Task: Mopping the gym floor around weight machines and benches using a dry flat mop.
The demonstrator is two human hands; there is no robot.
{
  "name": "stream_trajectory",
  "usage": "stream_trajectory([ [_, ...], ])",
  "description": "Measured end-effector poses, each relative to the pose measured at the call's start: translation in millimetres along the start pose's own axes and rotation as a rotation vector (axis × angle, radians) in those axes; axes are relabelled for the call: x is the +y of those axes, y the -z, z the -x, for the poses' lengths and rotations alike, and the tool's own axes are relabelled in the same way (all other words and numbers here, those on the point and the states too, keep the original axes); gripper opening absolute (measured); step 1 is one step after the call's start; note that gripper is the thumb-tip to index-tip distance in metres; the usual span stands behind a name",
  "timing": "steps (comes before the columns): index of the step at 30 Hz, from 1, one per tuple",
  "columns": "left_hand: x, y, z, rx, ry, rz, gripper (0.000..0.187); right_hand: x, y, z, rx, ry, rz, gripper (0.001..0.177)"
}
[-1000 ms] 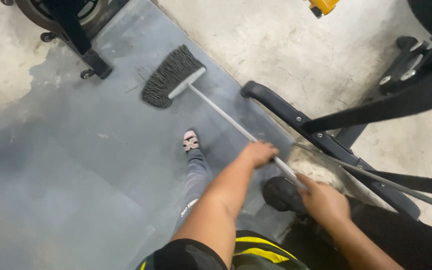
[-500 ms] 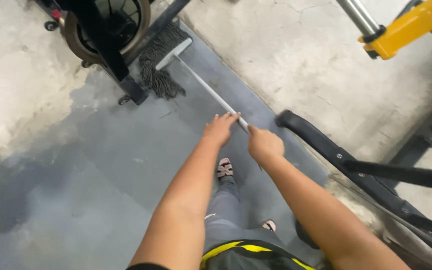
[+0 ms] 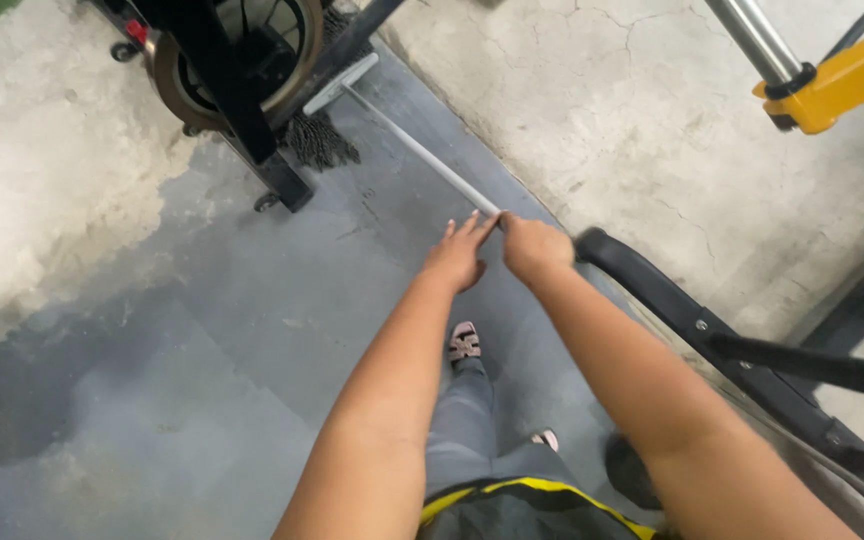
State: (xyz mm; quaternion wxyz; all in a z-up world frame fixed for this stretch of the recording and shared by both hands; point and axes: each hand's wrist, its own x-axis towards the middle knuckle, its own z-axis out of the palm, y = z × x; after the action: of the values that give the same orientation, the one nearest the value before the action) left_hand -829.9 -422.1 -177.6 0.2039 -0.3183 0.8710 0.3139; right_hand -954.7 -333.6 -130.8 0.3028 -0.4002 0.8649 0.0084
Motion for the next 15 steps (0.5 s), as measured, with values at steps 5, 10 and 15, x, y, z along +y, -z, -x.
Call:
stream_trajectory([
  [5, 67.3, -10.3, 32.4, -0.040, -0.048, -0.002, 0.095, 62.1, 21.2, 76.6, -0.041, -0.084, -0.025, 0.045],
  [10, 125.0, -75.8, 50.7, -0.070, -0.159, -0.042, 0.098, 132.2, 40.7, 184.2, -0.085, -0.163, 0.010, 0.047],
  [15, 197.7, -175.6, 62.5, -0.003, -0.319, -0.017, 0.074, 201.8, 54.4, 313.1, -0.129, -0.278, 0.104, 0.050],
])
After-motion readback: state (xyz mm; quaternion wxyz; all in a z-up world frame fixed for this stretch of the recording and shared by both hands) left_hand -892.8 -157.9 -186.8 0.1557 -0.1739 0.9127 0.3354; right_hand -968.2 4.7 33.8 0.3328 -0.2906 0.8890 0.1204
